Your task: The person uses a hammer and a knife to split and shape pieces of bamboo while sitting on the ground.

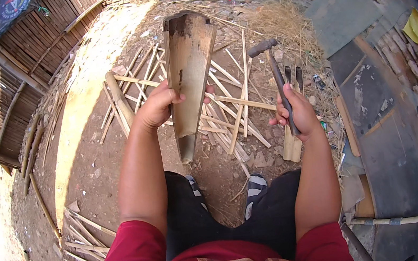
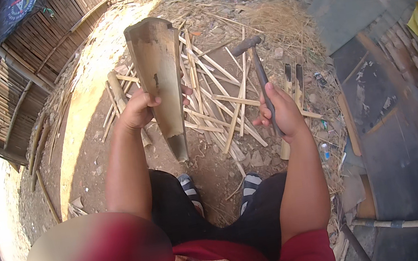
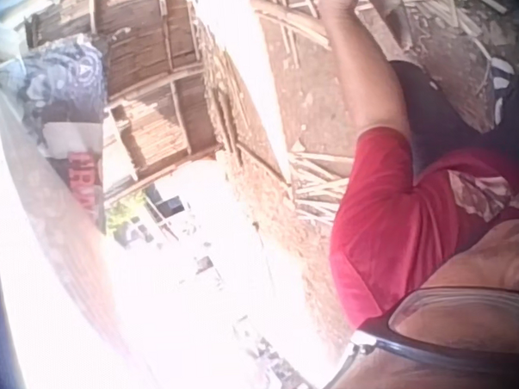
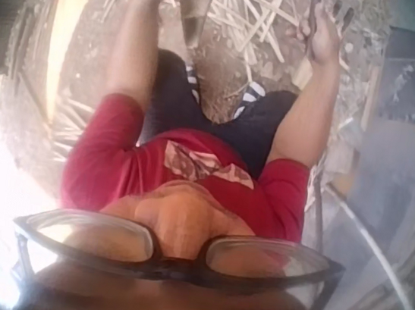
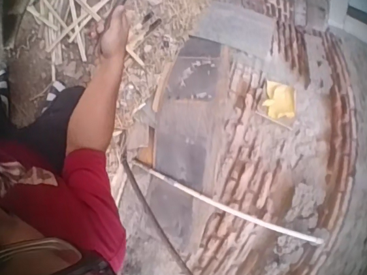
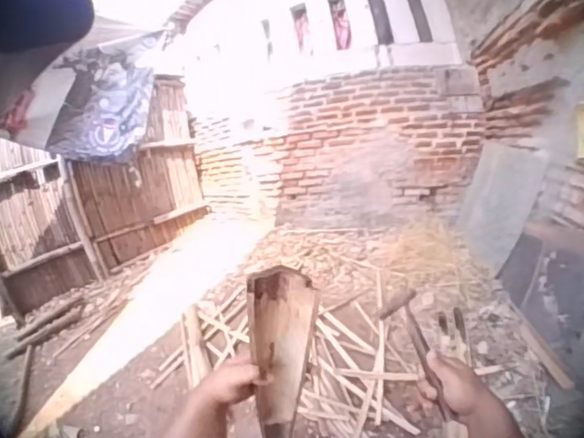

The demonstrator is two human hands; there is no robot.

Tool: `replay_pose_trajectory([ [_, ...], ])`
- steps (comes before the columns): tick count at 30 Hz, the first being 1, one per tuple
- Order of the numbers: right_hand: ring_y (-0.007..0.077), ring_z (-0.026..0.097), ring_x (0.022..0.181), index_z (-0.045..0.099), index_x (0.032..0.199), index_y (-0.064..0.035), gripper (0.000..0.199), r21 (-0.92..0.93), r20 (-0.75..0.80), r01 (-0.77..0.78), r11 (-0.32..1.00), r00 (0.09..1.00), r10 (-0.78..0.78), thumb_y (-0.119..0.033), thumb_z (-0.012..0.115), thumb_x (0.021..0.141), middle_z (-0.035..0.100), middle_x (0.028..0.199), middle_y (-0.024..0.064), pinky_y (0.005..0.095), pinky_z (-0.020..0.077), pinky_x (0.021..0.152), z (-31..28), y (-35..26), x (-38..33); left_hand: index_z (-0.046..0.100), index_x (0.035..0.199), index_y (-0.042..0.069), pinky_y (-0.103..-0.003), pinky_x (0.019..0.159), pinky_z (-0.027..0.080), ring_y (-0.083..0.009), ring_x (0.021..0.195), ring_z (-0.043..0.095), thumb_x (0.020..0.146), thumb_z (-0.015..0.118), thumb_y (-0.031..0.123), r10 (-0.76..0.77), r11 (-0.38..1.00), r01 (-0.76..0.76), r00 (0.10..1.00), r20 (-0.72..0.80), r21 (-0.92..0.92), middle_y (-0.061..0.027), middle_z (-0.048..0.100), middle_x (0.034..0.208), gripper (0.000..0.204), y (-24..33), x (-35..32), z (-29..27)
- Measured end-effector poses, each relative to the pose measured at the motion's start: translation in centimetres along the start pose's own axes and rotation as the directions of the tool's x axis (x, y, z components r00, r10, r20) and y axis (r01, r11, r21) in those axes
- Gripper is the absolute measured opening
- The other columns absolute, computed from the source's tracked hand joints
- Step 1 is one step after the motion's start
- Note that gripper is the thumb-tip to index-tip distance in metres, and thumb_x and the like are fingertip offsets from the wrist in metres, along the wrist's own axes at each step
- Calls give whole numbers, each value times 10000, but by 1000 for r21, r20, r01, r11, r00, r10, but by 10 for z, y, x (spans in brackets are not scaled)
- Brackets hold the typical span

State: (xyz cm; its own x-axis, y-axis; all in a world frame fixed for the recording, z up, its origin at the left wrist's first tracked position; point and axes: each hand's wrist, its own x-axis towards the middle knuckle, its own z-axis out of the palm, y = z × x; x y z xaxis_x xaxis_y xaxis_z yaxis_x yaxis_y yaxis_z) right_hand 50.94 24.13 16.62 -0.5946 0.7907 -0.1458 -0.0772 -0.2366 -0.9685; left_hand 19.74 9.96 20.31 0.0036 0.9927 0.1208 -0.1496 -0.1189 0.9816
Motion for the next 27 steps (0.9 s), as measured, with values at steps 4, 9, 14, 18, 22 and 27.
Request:
replay_pose_trajectory([
  [4,111,476,477,519,936,-77,466,-14,9,4,1000,1000,-3,-504,423,1095,455,592,-26,375,591,647,2,2,2,524,1400,-38,-457,988,557,-323,1102,698,668,700,343,-6,1000,7,1000,-15,30,-230,695,1233,844,-4,8,-1],
  [9,106,475,486,518,940,-76,488,-39,11,38,998,999,-38,-533,429,1086,452,595,-24,370,592,660,6,4,4,585,1340,-53,-380,1018,508,-262,1090,683,778,578,251,-23,991,32,997,-67,133,-195,711,1222,639,-5,14,-6],
  [14,98,485,508,508,931,-86,490,-52,45,86,995,995,-84,-548,437,1079,451,603,-26,359,596,688,9,4,4,632,1210,-2,-365,962,482,-218,1037,643,910,547,267,-121,901,241,938,-324,362,-107,692,1122,411,-11,23,-40],
  [18,93,484,515,510,930,-88,474,-45,34,99,994,995,-98,-536,453,1077,452,612,-29,345,594,679,7,5,5,637,1104,26,-335,875,461,-172,952,587,962,516,321,-69,881,234,923,-378,410,-47,640,1045,349,-2,22,-27],
  [22,91,500,546,523,960,-79,431,-89,4,131,987,991,-131,-499,577,1039,477,666,-31,336,596,693,12,10,6,636,1135,25,-326,879,456,-175,963,577,967,489,335,-130,808,306,926,-355,504,-50,641,1055,382,14,20,-7],
  [27,142,670,717,526,993,-59,382,-20,-50,228,973,972,-229,-358,761,955,669,880,57,317,592,769,36,24,11,624,1261,1,-377,977,479,-248,1100,634,959,488,333,-126,750,227,971,-202,621,-157,684,1183,468,9,19,30],
])
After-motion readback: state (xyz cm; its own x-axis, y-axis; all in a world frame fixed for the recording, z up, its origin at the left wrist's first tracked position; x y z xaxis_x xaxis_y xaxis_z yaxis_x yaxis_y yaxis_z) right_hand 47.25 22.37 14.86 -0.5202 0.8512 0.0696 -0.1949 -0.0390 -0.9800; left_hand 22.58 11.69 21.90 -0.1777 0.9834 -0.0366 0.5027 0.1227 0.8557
